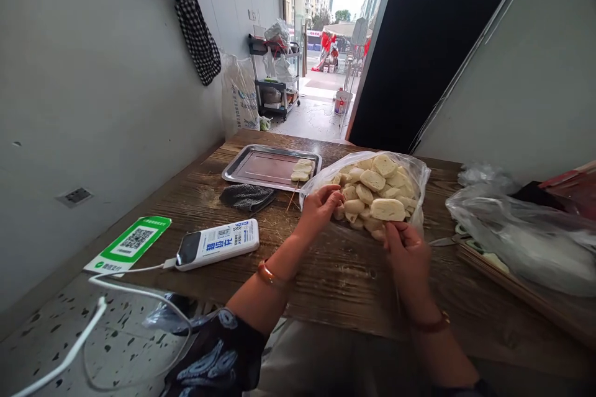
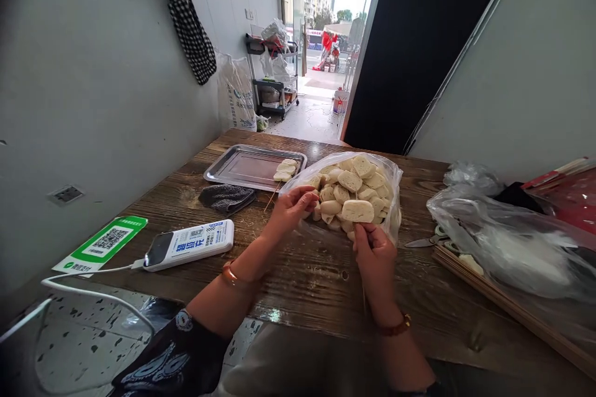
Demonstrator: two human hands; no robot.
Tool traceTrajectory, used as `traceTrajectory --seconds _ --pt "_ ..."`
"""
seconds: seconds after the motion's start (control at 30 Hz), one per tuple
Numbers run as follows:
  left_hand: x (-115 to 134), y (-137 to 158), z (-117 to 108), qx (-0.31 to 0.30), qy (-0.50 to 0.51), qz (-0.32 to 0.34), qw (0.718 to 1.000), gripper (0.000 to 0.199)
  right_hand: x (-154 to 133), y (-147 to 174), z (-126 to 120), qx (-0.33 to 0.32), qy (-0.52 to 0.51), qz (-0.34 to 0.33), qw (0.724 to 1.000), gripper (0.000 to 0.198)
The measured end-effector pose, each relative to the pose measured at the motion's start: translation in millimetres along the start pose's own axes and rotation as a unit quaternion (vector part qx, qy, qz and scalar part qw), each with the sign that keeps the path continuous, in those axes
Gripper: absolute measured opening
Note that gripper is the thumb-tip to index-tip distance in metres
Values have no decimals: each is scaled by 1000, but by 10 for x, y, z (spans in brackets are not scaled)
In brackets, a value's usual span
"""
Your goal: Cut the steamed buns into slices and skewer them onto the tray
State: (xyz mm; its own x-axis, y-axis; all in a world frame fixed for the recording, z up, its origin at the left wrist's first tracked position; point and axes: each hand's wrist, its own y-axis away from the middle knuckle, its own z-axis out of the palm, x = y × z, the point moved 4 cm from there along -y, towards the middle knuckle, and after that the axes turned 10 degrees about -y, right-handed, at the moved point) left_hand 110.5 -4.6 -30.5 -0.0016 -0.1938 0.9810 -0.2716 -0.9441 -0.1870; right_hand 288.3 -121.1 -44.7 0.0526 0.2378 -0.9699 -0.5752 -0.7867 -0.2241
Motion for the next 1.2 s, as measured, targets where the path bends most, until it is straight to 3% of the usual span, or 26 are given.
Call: traceTrajectory --seconds 0.1,0.23,0.3,0.37,0.47,0.57,0.67,0.87,0.93,1.0,1.1,1.2 --pt "20 -17 16 9 -191 76 979 23 -14 -20 -28 32 -26 11 999 35" --pt "81 47 175 12 -423 157 892 27 13 -40 -30 26 -24 7 999 39" --pt "92 69 241 -7 -491 170 854 30 37 -47 -27 17 -23 1 1000 40" --pt "89 71 266 -21 -523 172 834 26 58 -53 -29 14 -22 -1 1000 39" --pt "92 40 213 -5 -516 172 839 15 72 -59 -40 18 -22 4 1000 39" --pt "115 -6 90 26 -463 161 871 16 64 -65 -43 20 -30 8 999 39" --pt "168 -10 31 -12 -428 177 886 21 56 -73 -40 16 -32 6 999 40" --pt "190 112 111 -145 -510 233 815 32 37 -76 -37 11 -41 0 999 37" --pt "164 109 127 -162 -496 242 818 36 11 -71 -33 7 -45 -2 999 37" --pt "143 62 108 -140 -454 240 847 33 -16 -64 -28 5 -42 -1 999 37" --pt "106 -35 31 -43 -421 211 881 30 -38 -56 -25 7 -33 0 999 39" --pt "68 -75 0 6 -456 204 866 26 -39 -53 -23 8 -35 -3 999 39"
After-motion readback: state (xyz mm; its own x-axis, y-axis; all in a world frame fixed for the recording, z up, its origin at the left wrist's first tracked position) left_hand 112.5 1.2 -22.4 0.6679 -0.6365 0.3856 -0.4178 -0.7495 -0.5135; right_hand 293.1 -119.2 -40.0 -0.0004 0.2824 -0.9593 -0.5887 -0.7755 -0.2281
